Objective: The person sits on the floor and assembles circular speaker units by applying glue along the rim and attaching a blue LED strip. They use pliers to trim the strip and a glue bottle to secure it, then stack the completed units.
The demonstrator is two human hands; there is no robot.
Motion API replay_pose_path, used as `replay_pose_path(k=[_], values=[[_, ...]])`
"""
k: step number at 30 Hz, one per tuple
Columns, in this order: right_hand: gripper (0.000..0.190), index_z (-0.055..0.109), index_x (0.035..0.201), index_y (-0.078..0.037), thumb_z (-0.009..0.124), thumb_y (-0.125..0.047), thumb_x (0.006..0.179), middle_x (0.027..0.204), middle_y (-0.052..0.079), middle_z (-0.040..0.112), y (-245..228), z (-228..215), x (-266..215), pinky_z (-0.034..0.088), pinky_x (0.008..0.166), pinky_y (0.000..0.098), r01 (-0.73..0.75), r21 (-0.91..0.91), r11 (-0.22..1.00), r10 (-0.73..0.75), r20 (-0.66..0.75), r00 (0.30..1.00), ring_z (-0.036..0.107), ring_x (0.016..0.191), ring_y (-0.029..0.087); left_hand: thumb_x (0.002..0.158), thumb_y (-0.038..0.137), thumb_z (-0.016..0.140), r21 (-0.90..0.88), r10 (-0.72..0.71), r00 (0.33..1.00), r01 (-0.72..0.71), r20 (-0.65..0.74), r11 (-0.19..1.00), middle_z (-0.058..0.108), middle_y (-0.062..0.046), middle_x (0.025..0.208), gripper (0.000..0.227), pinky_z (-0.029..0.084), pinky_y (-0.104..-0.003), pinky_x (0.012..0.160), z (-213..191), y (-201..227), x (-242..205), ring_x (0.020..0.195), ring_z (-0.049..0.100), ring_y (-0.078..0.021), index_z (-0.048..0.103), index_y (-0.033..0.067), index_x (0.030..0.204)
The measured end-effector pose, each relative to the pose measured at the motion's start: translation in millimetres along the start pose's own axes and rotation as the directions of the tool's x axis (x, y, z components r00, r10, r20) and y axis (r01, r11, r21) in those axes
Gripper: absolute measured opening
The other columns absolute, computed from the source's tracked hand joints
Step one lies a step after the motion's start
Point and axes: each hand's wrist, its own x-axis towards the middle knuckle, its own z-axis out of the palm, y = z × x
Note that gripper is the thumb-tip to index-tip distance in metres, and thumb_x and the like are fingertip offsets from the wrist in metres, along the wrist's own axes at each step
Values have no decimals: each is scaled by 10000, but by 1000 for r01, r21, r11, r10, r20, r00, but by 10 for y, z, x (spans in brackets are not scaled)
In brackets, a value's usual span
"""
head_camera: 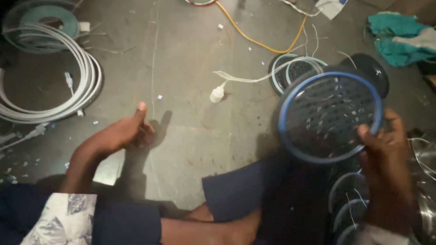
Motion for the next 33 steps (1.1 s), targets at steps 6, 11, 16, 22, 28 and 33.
replay_pose_path(k=[6,11,16,22,28,33], values=[[501,431,1334,-68,644,72,903,1306,203,547,829,-908,1040,517,993,466,146,-261,954,-163,-42,986,612,1187,324,945,743,226,108,61,997,-64,38,992,761,-161,928,948,564,-393,862,34,-120,137,856,712,-265,742,-40,1084],[287,618,1247,-80,700,-78,972,1113,74,663,1582,-1529,1966,513,808,362,-239,-49,970,230,-139,963,647,950,211,938,688,343,220,44,999,-47,16,974,771,-128,968,800,544,-379,891,42,-117,119,894,715,-245,726,16,1139],[236,687,1181,-32,768,-164,1003,1038,62,702,1954,-1911,2358,497,742,346,-218,-441,871,89,-295,951,644,877,195,946,632,431,303,68,997,-56,-29,952,771,-157,1101,713,535,-403,940,44,-83,133,1012,717,-282,704,29,1209],[332,700,1152,50,806,-187,944,1103,245,690,1977,-1591,2162,532,848,481,172,-953,249,-470,36,882,680,972,377,954,602,461,403,114,987,-61,-110,913,741,-185,1209,660,524,-418,976,8,-77,88,1116,715,-331,691,63,1258],[272,743,1080,-1,802,-254,999,981,231,708,1810,-1396,2325,528,846,515,130,-969,211,-431,28,902,686,942,430,944,544,514,432,146,969,-48,-197,901,748,-170,1174,571,533,-435,952,7,-30,82,1094,712,-338,708,88,1228],[234,737,1044,-27,749,-255,994,951,215,716,1681,-2062,2552,534,793,511,-120,-940,318,-284,-215,934,703,881,402,968,492,553,413,88,927,77,-365,907,765,-199,1088,491,547,-463,906,-24,-14,113,1018,731,-366,730,82,1171]])
